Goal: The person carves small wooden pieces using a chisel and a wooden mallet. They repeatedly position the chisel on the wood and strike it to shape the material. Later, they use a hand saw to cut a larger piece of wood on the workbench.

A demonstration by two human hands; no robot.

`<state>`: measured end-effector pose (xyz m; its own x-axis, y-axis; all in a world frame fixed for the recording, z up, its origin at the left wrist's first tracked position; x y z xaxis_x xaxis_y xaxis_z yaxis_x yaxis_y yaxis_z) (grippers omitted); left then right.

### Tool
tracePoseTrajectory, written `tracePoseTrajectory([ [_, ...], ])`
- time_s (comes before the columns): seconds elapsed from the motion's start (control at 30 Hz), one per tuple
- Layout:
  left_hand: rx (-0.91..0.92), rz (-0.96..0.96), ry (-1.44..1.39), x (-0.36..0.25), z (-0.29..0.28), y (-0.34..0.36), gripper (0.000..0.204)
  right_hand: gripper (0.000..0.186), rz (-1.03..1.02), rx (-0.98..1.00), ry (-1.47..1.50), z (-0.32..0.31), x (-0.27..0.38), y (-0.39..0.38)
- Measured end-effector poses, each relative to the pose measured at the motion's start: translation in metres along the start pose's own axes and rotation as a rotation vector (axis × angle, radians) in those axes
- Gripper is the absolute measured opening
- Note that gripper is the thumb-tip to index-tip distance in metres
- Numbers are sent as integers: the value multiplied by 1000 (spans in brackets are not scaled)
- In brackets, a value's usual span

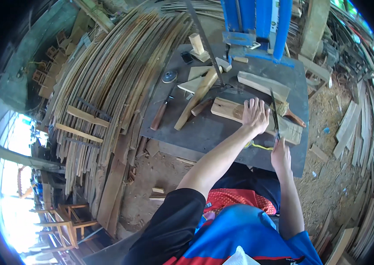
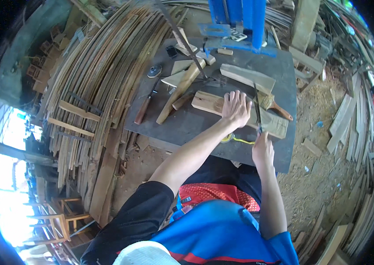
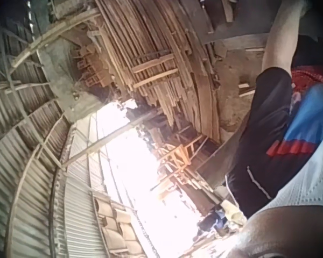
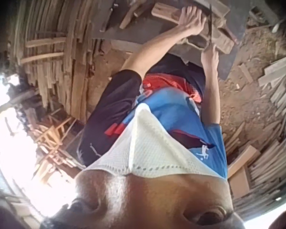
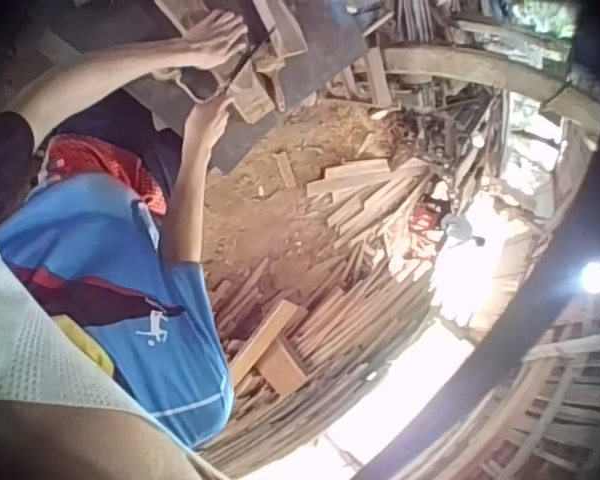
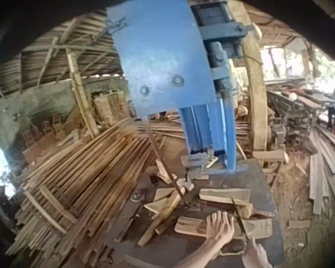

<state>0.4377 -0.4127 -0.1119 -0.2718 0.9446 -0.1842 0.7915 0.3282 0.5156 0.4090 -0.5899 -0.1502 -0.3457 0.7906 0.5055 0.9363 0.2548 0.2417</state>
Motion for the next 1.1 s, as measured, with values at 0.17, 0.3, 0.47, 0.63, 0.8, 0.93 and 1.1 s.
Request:
tracePoseTrajectory([
  [0.17,0,25,-5,-6,-2,10,42,23,23,35,-14,-17,-16,-33],
  [0.3,83,-12,-60,0,-1,2,45,26,29,22,-4,-3,-7,-5],
  [0.47,36,-32,-29,8,2,6,45,26,-6,46,18,-3,2,-4],
  [0.63,112,206,-79,-25,-10,-5,45,28,-27,22,-57,-26,-5,-60],
  [0.8,67,7,-89,-15,-6,-3,44,30,-1,-29,43,-8,-3,-3],
  [0.93,77,-61,-64,-3,-1,-2,44,28,5,22,-9,-9,4,5],
  [1.1,9,-14,-24,-4,4,16,43,27,22,42,4,-33,-16,-42],
])
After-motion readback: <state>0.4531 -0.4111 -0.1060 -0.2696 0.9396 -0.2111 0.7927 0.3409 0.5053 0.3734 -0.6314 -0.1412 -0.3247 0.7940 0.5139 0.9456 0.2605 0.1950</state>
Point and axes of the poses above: each hand's wrist, its own y-axis towards the middle knuckle, its own z-axis out of the palm, x = y × z, the point moved 10 cm from there along y, towards the middle knuckle, and after that the axes turned 15 degrees about -x, right-handed, at the moved point
